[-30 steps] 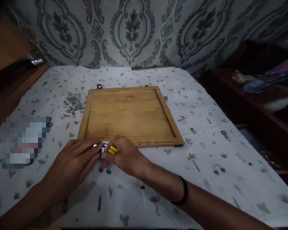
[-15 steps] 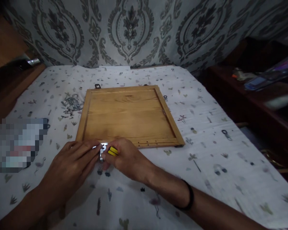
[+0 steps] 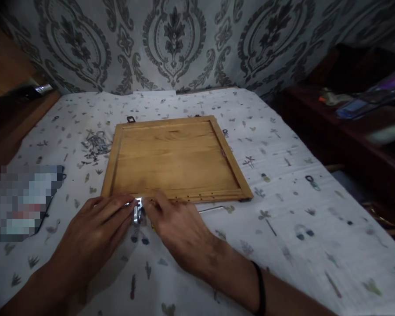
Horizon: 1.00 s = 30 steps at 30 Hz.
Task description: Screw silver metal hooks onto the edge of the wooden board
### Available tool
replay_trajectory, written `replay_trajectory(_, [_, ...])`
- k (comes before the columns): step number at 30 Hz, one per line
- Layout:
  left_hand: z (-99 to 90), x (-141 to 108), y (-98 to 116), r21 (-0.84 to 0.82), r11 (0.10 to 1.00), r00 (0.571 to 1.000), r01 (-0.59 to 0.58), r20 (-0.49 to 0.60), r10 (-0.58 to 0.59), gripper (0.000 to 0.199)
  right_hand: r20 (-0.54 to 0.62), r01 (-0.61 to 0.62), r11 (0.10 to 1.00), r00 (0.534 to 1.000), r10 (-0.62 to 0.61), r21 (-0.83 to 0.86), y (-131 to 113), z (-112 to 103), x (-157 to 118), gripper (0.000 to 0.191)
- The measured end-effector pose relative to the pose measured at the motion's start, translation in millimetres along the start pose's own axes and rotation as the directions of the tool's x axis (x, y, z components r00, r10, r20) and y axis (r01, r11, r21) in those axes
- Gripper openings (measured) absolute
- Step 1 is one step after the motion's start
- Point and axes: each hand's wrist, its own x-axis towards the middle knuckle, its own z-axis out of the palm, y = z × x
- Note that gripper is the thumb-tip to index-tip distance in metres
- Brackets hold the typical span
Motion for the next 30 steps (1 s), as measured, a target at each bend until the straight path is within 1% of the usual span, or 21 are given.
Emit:
replay_trajectory(2, [-0.4, 1, 0, 0.006, 1.0, 1.0, -0.001, -0.007, 0.001, 0.029, -0.053, 0.06, 0.997, 0.997, -0.063, -0.048, 2, 1, -1, 0.036])
replay_trajectory(4, [-0.3, 3, 0, -0.003, 1.0, 1.0, 0.002, -0.016, -0.002, 0.028, -0.082, 0.104, 0.991, 0.99, -0.111, -0.084, 3, 1, -2, 0.033])
replay_trajectory(6, [0.3, 4, 0, -0.008, 1.0, 1.0, 0.005, -0.026, -0.005, 0.028, -0.082, 0.124, 0.985, 0.988, -0.134, -0.118, 4, 0, -2, 0.032])
replay_trajectory(9, [1.5, 4, -1, -0.01, 1.0, 0.999, 0.002, -0.037, -0.002, 0.027, -0.048, 0.146, 0.977, 0.987, -0.155, -0.155, 3, 0, -1, 0.032])
replay_trajectory(13, [1.3, 4, -2, -0.001, 1.0, 0.998, -0.008, -0.063, 0.008, 0.028, -0.04, 0.169, 0.974, 0.983, -0.177, -0.153, 0, 5, -1, 0.029])
replay_trajectory(20, [1.0, 7, -2, 0.011, 0.999, 0.996, -0.034, -0.081, 0.034, 0.028, -0.117, 0.176, 0.972, 0.974, -0.195, -0.154, 2, 15, -5, 0.029])
replay_trajectory(24, [3.1, 8, -1, 0.012, 1.0, 0.993, -0.023, -0.113, 0.024, 0.026, -0.14, 0.175, 0.972, 0.97, -0.197, -0.157, 2, 16, -5, 0.029])
replay_trajectory(30, [1.8, 9, -2, -0.005, 1.0, 0.994, -0.029, -0.108, 0.028, 0.028, -0.142, 0.16, 0.973, 0.973, -0.184, -0.164, 0, 17, -5, 0.029])
